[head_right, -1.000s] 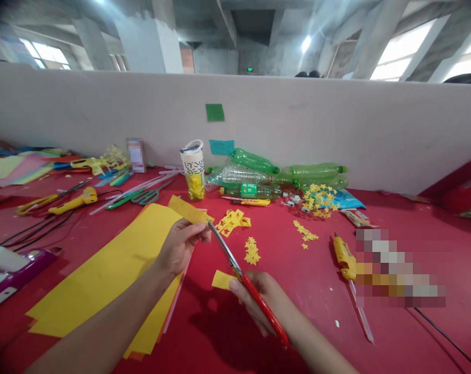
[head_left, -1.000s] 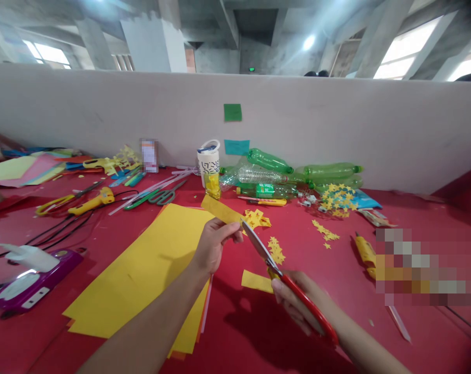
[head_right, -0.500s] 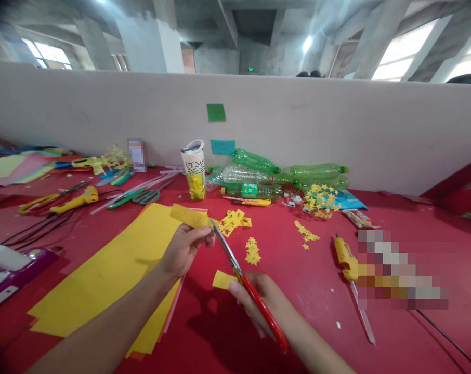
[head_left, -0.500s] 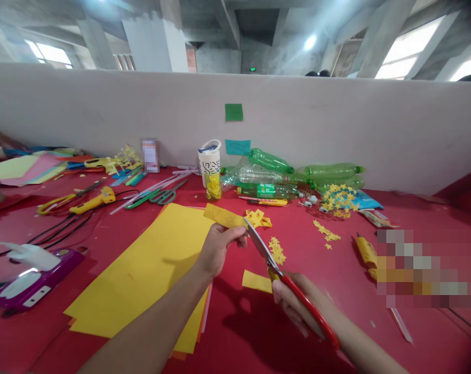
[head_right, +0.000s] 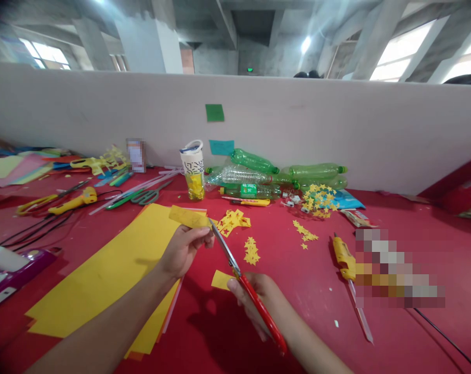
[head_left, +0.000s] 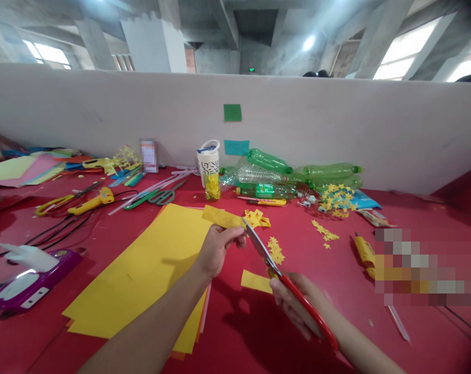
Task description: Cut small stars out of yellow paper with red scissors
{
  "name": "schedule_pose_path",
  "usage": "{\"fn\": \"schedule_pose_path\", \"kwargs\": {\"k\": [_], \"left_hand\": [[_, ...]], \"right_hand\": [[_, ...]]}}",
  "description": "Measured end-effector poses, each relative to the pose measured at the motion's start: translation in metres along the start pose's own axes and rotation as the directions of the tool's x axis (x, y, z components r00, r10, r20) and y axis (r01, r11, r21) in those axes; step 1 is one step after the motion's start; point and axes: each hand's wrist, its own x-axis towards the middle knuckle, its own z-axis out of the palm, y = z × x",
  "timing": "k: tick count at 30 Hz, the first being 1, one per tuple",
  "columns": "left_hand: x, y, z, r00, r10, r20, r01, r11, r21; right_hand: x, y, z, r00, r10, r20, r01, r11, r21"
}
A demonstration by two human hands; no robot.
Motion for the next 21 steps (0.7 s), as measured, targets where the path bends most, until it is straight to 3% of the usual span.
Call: {"fn": "schedule_pose_path", "kwargs": {"k": [16,21], "left_hand": [[0.0029,-0.0002,-0.0045,1.000,0.024,0.000,-0.024,0.999,-0.048],[0.0047,0.0012,-0.0067,0.998,0.054,-0.029,-0.054,0.998,-0.015]], "right_hand": [[-0.0001,0.0006,0.0004,0.997,0.011,-0.074,-0.011,1.000,-0.005],[0.0011,0.0026,-0.0018,0.999,0.009,-0.049,-0.010,1.000,-0.021]]}}
